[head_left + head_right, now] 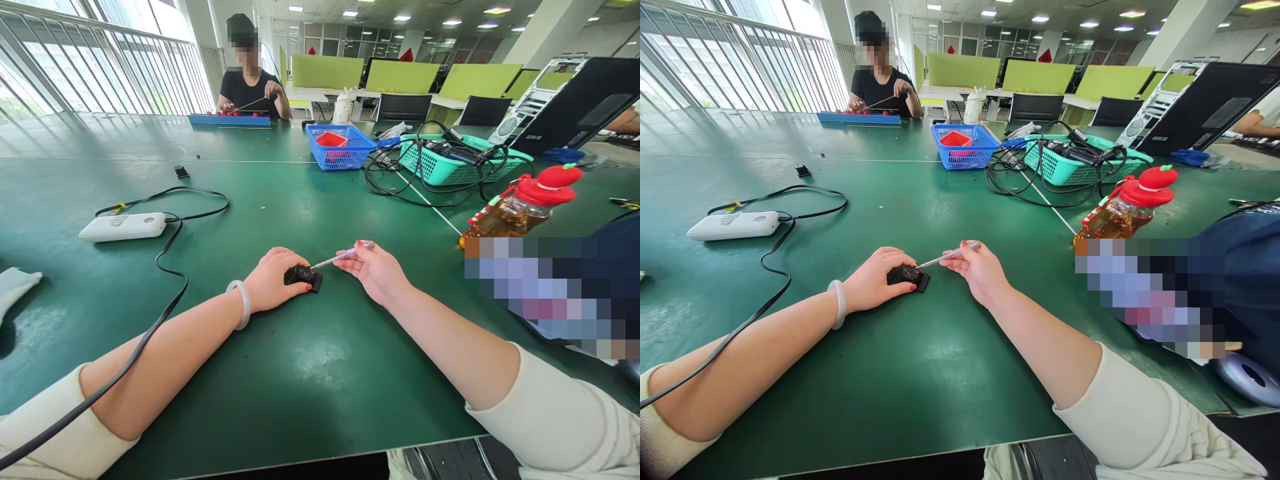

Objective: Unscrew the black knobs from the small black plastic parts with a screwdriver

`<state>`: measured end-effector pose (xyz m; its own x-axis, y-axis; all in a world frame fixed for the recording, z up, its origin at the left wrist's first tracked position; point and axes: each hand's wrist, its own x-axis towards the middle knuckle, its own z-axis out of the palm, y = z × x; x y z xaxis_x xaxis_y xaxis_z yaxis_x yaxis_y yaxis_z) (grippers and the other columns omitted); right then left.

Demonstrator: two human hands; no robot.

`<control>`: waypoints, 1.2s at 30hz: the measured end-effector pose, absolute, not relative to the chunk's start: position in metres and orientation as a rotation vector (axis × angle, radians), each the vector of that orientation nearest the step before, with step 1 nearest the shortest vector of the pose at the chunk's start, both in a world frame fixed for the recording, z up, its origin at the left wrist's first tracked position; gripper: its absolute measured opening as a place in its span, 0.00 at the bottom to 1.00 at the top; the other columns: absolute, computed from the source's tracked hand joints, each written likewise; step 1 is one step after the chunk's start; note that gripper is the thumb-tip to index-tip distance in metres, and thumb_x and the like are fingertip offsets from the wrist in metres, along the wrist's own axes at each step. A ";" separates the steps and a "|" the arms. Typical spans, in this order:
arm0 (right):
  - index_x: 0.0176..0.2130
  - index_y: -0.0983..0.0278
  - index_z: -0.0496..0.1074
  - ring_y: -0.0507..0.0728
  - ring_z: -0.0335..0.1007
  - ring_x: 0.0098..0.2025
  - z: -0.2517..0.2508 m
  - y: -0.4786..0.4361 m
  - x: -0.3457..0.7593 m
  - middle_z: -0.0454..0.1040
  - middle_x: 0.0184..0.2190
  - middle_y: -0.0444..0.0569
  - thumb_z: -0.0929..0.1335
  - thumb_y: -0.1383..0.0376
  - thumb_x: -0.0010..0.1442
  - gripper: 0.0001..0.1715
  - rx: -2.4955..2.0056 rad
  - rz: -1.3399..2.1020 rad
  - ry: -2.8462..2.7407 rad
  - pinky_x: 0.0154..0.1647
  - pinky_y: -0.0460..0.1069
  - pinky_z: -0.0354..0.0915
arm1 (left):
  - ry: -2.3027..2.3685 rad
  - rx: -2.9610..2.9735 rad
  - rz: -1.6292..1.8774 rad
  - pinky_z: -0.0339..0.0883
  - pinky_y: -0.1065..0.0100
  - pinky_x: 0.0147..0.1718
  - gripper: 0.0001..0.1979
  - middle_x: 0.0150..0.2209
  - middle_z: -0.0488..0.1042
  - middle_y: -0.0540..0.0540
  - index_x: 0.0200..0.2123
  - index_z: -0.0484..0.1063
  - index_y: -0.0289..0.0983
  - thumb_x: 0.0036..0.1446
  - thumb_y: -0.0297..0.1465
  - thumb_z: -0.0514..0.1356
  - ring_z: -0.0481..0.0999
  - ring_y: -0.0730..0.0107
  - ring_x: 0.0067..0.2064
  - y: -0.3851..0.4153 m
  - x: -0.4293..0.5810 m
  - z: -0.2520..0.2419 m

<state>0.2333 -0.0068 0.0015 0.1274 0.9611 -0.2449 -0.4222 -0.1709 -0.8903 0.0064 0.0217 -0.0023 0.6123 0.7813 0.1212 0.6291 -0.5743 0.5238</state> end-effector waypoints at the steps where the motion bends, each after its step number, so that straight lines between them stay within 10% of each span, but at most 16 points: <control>1: 0.34 0.62 0.63 0.54 0.81 0.30 0.001 -0.007 0.233 0.82 0.29 0.51 0.64 0.68 0.68 0.08 -1.114 1.398 -0.652 0.40 0.50 0.76 | 1.120 2.407 0.474 0.60 0.47 0.60 0.18 0.49 0.78 0.44 0.45 0.75 0.41 0.53 0.42 0.63 0.65 0.47 0.60 0.022 0.006 -0.002; 36: 0.36 0.58 0.63 0.55 0.74 0.30 0.006 -0.021 0.237 0.79 0.31 0.43 0.72 0.47 0.57 0.22 -0.866 0.958 -1.246 0.43 0.56 0.71 | 1.119 2.401 0.466 0.60 0.46 0.60 0.18 0.49 0.78 0.45 0.46 0.75 0.43 0.54 0.42 0.63 0.65 0.48 0.60 0.022 0.006 -0.002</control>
<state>0.2368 -0.0212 0.0063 0.0630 0.9299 0.3625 -0.1111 0.3675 -0.9234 0.0061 0.0223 -0.0019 0.6144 0.7810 0.1120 0.6299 -0.5710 0.5265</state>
